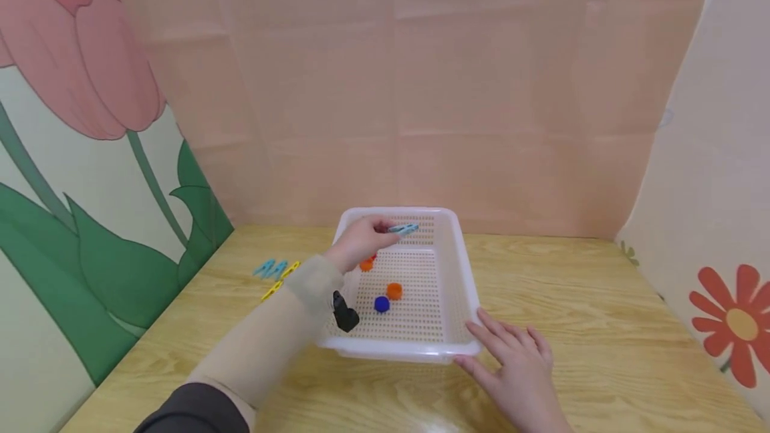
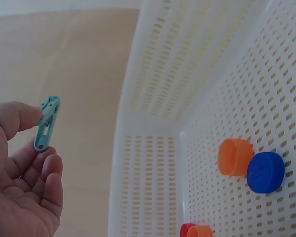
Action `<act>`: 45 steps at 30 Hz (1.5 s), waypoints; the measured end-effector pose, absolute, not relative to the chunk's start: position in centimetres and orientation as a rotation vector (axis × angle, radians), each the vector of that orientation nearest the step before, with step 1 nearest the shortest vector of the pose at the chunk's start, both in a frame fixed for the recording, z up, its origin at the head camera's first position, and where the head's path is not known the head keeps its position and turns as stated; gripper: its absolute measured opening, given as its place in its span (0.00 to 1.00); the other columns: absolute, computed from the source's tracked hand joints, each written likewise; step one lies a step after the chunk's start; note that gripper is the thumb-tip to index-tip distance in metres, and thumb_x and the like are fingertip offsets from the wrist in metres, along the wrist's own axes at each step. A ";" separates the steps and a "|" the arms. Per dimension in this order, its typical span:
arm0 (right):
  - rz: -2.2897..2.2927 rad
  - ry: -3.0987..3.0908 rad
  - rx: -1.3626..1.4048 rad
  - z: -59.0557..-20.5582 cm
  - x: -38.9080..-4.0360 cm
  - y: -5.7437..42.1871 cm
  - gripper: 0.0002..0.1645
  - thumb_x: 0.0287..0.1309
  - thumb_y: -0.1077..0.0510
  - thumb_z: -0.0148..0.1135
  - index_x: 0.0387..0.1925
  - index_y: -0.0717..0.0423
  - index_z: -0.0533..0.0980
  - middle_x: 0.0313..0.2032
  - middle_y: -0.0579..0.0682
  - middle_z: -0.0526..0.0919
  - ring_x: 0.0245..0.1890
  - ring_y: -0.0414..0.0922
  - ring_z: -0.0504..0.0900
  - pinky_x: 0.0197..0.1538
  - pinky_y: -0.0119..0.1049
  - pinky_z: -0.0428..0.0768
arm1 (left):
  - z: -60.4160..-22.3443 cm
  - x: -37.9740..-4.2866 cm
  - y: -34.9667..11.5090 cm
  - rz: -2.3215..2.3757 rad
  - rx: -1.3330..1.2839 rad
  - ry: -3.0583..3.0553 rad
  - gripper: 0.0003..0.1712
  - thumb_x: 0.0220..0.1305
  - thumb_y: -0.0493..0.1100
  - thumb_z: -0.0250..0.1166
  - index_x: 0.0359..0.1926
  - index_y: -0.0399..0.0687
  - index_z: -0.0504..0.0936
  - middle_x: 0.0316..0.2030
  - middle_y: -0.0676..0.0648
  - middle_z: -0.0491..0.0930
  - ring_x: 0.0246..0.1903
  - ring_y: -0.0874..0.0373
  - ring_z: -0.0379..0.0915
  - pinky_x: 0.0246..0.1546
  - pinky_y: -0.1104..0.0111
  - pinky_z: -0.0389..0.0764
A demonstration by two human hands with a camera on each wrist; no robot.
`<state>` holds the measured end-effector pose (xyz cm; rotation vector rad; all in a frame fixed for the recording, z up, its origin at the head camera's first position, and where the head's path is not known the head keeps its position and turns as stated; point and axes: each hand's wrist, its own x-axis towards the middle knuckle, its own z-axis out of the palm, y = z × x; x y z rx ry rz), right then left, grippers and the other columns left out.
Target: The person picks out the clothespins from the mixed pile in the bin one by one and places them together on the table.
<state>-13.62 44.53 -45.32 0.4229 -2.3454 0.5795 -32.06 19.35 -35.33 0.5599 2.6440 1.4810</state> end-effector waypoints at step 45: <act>0.600 -2.362 0.410 -45.3 -13.6 44.6 0.33 0.39 0.44 0.77 0.51 0.48 0.81 0.57 0.51 0.79 0.46 0.51 0.74 0.59 0.57 0.50 | -45.6 -28.8 -3.2 1.346 -0.505 2.893 0.21 0.63 0.49 0.63 0.48 0.36 0.77 0.45 0.37 0.77 0.43 0.45 0.71 0.44 0.55 0.72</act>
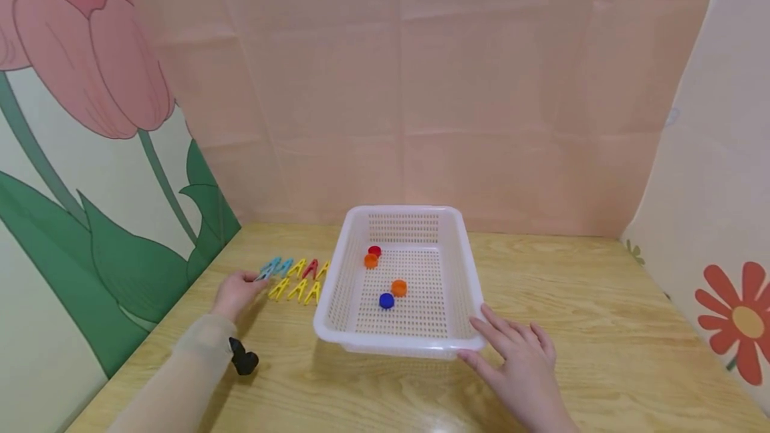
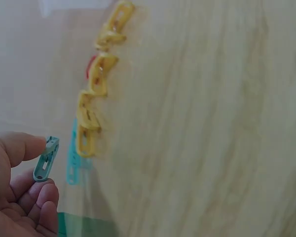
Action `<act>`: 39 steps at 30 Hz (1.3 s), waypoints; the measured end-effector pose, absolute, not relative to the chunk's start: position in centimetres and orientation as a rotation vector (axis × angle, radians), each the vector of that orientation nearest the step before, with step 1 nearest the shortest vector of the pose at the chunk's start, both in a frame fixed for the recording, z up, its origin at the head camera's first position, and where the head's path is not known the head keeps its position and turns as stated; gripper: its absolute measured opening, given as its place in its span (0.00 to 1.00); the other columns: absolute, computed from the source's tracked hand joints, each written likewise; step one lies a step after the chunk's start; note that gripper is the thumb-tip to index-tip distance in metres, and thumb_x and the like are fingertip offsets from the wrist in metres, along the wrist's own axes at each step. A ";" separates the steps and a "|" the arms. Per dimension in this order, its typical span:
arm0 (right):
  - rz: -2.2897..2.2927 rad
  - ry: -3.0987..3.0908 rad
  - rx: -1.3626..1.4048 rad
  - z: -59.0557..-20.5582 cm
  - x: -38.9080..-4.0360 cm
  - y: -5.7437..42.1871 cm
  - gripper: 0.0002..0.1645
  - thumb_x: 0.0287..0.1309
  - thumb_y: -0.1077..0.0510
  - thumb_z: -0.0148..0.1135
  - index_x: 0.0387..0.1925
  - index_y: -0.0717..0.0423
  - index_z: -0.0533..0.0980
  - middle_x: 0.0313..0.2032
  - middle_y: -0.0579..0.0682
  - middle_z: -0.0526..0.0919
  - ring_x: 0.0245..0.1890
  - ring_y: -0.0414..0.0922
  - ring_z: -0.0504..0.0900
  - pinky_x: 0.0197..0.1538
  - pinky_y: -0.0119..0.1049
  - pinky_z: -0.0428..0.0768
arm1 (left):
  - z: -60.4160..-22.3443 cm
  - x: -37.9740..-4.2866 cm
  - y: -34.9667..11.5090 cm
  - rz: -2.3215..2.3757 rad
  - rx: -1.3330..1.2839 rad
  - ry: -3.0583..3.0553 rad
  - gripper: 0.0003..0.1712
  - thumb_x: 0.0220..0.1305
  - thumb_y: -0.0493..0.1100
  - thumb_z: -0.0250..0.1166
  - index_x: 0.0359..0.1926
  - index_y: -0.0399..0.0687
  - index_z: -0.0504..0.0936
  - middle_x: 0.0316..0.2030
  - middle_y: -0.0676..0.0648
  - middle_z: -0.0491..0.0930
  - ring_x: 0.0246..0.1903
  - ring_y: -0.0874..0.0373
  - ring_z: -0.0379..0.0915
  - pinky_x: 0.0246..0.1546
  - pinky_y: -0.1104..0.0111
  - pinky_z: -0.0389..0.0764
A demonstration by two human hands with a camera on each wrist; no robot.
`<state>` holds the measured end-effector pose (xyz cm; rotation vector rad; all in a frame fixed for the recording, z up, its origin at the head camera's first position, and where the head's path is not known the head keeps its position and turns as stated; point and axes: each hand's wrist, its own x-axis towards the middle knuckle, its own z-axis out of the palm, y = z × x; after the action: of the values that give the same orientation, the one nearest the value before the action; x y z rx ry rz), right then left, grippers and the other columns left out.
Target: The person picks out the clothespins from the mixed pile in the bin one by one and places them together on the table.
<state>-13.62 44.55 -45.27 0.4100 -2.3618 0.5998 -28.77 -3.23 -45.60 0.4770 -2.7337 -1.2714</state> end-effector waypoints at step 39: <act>0.655 -2.383 0.390 -45.2 -13.2 43.6 0.34 0.43 0.46 0.75 0.54 0.52 0.79 0.59 0.55 0.76 0.54 0.62 0.72 0.62 0.67 0.46 | -47.7 -28.5 -5.0 -1.408 0.578 -2.821 0.36 0.62 0.48 0.62 0.66 0.35 0.63 0.63 0.31 0.64 0.61 0.35 0.60 0.59 0.44 0.63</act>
<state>-13.21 43.60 -45.22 0.3903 -2.3831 0.6553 -28.47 -4.99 -47.67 0.5780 -2.8212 -1.4076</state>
